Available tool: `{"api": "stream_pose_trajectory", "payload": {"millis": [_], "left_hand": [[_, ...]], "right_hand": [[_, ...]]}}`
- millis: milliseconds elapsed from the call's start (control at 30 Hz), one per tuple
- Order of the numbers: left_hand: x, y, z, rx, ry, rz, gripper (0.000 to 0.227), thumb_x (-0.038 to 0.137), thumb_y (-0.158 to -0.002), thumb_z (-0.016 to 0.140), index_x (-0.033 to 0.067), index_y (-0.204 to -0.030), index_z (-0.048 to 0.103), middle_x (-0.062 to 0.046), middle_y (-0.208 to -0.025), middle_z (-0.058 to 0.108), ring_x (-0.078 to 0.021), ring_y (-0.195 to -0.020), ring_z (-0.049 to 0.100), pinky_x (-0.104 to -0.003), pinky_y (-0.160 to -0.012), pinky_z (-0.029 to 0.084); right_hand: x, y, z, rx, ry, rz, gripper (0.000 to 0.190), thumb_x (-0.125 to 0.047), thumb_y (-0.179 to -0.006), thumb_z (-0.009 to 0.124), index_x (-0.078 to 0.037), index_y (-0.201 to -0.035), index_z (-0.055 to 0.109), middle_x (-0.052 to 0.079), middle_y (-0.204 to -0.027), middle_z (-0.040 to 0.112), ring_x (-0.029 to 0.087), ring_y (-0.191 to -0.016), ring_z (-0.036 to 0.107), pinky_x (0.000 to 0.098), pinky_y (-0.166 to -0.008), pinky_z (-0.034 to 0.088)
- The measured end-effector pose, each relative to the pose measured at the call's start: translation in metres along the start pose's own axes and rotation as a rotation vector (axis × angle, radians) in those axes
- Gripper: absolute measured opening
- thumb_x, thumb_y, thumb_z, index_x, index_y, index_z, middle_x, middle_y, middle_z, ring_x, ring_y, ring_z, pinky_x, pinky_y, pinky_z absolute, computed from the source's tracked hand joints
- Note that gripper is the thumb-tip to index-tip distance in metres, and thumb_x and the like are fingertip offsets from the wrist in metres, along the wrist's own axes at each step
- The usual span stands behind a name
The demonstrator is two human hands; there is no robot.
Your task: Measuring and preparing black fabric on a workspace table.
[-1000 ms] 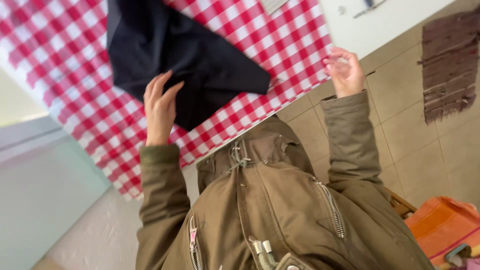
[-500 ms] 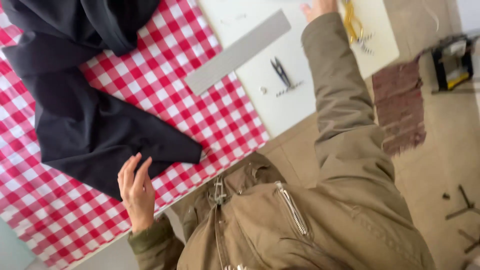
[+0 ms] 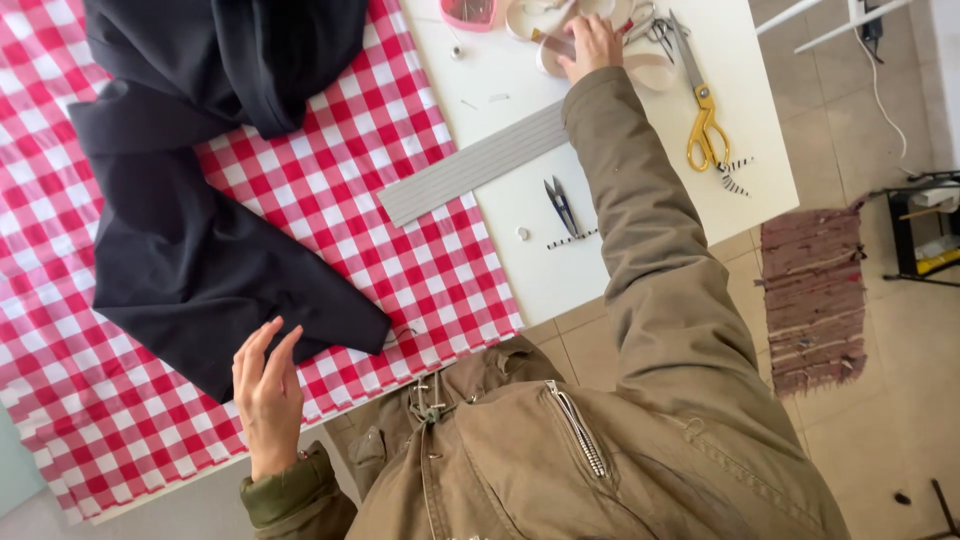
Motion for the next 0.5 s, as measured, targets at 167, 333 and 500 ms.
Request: {"api": "stream_pose_trajectory", "payload": {"millis": [167, 333, 500], "left_hand": [[-0.008, 0.001, 0.002, -0.007, 0.014, -0.042, 0.033, -0.012, -0.093, 0.064, 0.0045, -0.12, 0.073, -0.01, -0.135, 0.065, -0.0319, -0.126, 0.061, -0.04, -0.105, 0.053], [-0.014, 0.01, -0.014, 0.044, 0.02, -0.032, 0.031, -0.011, -0.095, 0.065, 0.004, -0.121, 0.072, -0.011, -0.136, 0.065, -0.0335, -0.128, 0.06, -0.043, -0.107, 0.051], [-0.063, 0.033, -0.046, 0.093, -0.005, -0.107, 0.034, -0.012, -0.096, 0.064, 0.0034, -0.124, 0.072, -0.013, -0.138, 0.064, -0.0346, -0.131, 0.059, -0.044, -0.112, 0.05]], "right_hand": [[0.046, 0.011, 0.044, -0.206, -0.058, 0.201, 0.038, -0.009, -0.075, 0.087, -0.012, -0.104, 0.064, 0.005, -0.101, 0.07, 0.029, -0.107, 0.064, 0.0443, -0.092, 0.051], [0.094, 0.021, 0.091, -0.005, -0.032, -0.013, 0.012, -0.011, -0.098, 0.072, -0.013, -0.09, 0.062, 0.011, -0.092, 0.065, 0.026, -0.086, 0.065, 0.0406, -0.069, 0.05], [0.151, 0.071, 0.069, -0.275, -0.407, 0.04, 0.014, -0.011, -0.098, 0.07, -0.004, -0.093, 0.059, 0.006, -0.091, 0.059, 0.02, -0.087, 0.058, 0.0346, -0.074, 0.048]]}}
Point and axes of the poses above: each hand's wrist, its own y-axis away from the middle knuckle, its own z-axis out of the palm, x = y × z, the point moved 7 cm from there along -y, towards the middle knuckle
